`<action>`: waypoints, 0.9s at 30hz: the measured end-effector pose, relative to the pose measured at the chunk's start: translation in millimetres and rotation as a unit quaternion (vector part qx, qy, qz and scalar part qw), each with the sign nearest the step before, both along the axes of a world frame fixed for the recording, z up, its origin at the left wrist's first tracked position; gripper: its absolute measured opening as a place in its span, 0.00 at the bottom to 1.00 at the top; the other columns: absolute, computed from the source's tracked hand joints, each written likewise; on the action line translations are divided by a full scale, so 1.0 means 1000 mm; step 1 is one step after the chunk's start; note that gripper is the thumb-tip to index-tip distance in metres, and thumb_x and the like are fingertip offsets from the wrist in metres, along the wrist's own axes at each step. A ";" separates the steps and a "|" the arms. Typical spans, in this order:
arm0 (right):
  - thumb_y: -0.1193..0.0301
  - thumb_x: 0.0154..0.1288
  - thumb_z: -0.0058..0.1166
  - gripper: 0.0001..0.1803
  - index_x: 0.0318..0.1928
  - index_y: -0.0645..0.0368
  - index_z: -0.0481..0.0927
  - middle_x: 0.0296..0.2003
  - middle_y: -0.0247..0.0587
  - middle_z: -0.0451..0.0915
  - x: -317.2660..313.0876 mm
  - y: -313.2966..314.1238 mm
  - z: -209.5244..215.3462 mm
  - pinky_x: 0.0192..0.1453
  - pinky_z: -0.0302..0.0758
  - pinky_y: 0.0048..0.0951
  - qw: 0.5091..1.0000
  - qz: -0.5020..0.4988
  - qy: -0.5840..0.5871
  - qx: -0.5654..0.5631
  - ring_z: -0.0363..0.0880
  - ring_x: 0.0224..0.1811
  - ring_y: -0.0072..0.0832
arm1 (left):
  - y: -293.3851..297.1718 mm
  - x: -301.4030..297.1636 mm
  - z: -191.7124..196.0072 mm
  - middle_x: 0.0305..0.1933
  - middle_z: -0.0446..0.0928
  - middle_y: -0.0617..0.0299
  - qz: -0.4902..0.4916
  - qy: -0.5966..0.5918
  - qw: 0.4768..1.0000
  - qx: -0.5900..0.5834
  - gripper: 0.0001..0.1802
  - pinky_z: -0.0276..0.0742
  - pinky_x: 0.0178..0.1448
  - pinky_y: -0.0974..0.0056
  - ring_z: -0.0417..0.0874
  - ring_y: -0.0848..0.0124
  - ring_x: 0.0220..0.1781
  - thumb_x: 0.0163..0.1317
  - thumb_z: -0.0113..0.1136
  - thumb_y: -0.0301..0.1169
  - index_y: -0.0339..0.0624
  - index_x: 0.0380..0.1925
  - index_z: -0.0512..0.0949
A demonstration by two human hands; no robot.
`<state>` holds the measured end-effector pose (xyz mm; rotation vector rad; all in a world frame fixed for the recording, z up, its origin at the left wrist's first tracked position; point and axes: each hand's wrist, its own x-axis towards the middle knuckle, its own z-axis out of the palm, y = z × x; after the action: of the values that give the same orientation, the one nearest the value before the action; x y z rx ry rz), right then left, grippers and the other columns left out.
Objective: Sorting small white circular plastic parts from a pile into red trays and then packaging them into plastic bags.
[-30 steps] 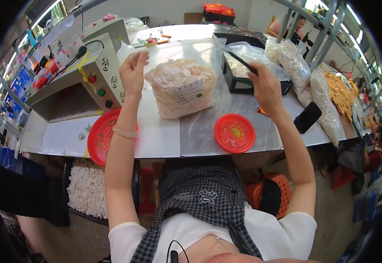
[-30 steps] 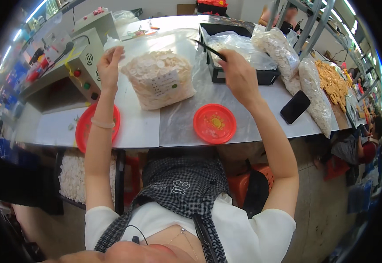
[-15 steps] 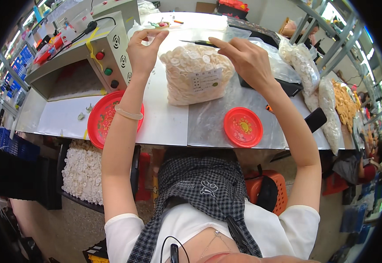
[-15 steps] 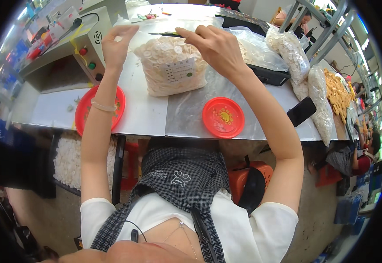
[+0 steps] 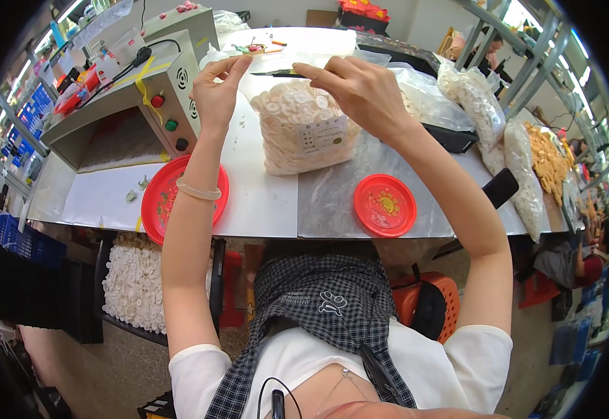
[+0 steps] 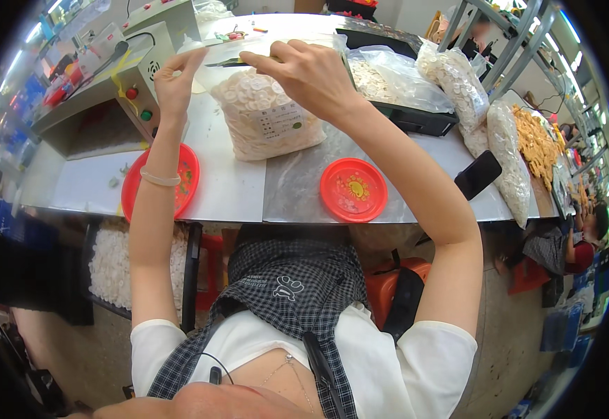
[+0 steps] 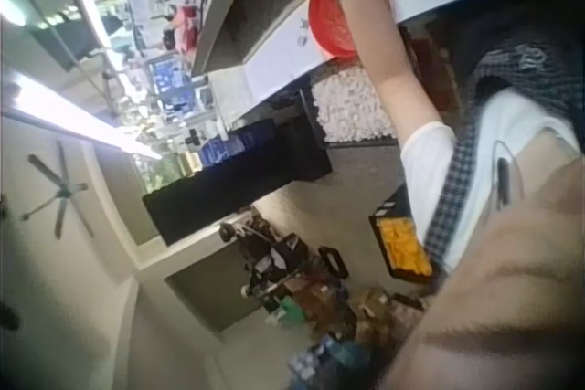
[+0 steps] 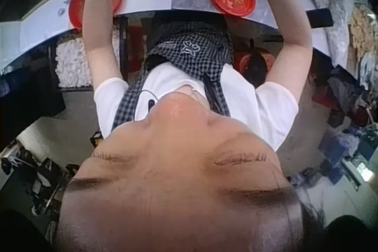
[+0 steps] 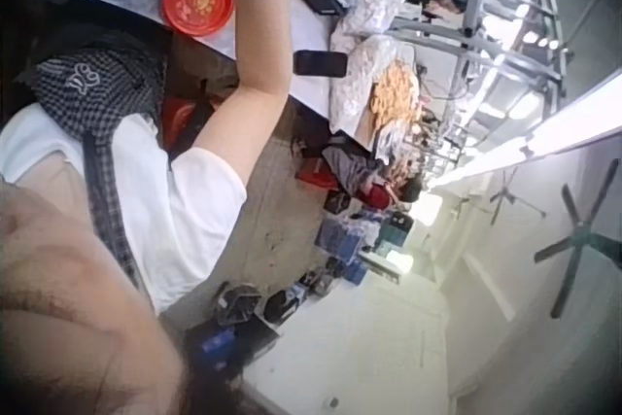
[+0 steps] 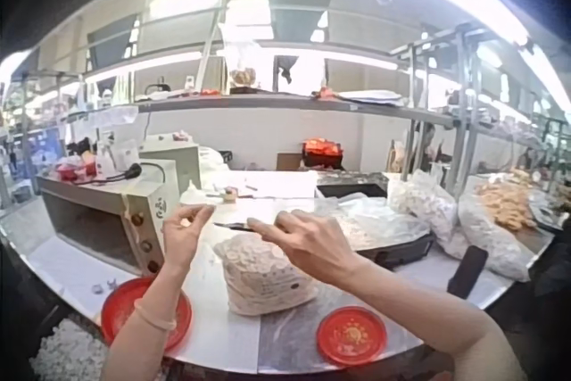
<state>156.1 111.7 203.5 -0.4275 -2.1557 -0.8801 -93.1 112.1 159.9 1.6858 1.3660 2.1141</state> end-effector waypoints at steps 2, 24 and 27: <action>0.67 0.57 0.61 0.25 0.57 0.35 0.78 0.26 0.27 0.77 -0.003 -0.001 -0.001 0.27 0.75 0.26 1.000 0.001 -0.001 -0.017 0.79 0.27 0.23 | -0.004 0.001 0.003 0.27 0.76 0.75 -0.025 -0.033 0.999 -0.020 0.15 0.62 0.47 0.73 0.68 0.83 0.29 0.54 0.72 0.43 0.44 0.34 0.88; 0.73 0.58 0.55 0.23 0.55 0.40 0.78 0.27 0.28 0.76 -0.019 -0.017 0.012 0.26 0.76 0.23 0.995 -0.083 -0.047 0.024 0.81 0.23 0.24 | -0.005 -0.010 0.014 0.25 0.74 0.73 -0.032 0.019 0.999 -0.040 0.15 0.60 0.44 0.73 0.67 0.81 0.29 0.56 0.70 0.43 0.43 0.35 0.87; 0.73 0.58 0.55 0.22 0.55 0.41 0.78 0.27 0.28 0.77 -0.018 -0.020 0.013 0.25 0.75 0.22 0.992 -0.111 -0.057 0.032 0.80 0.22 0.23 | -0.005 -0.010 0.014 0.26 0.76 0.71 -0.050 0.019 0.998 -0.033 0.15 0.62 0.43 0.73 0.67 0.81 0.30 0.57 0.70 0.42 0.42 0.36 0.87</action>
<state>137.9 92.0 216.4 -0.6064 -2.2061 -1.1175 -103.2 107.2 174.2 1.7388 1.3160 1.9716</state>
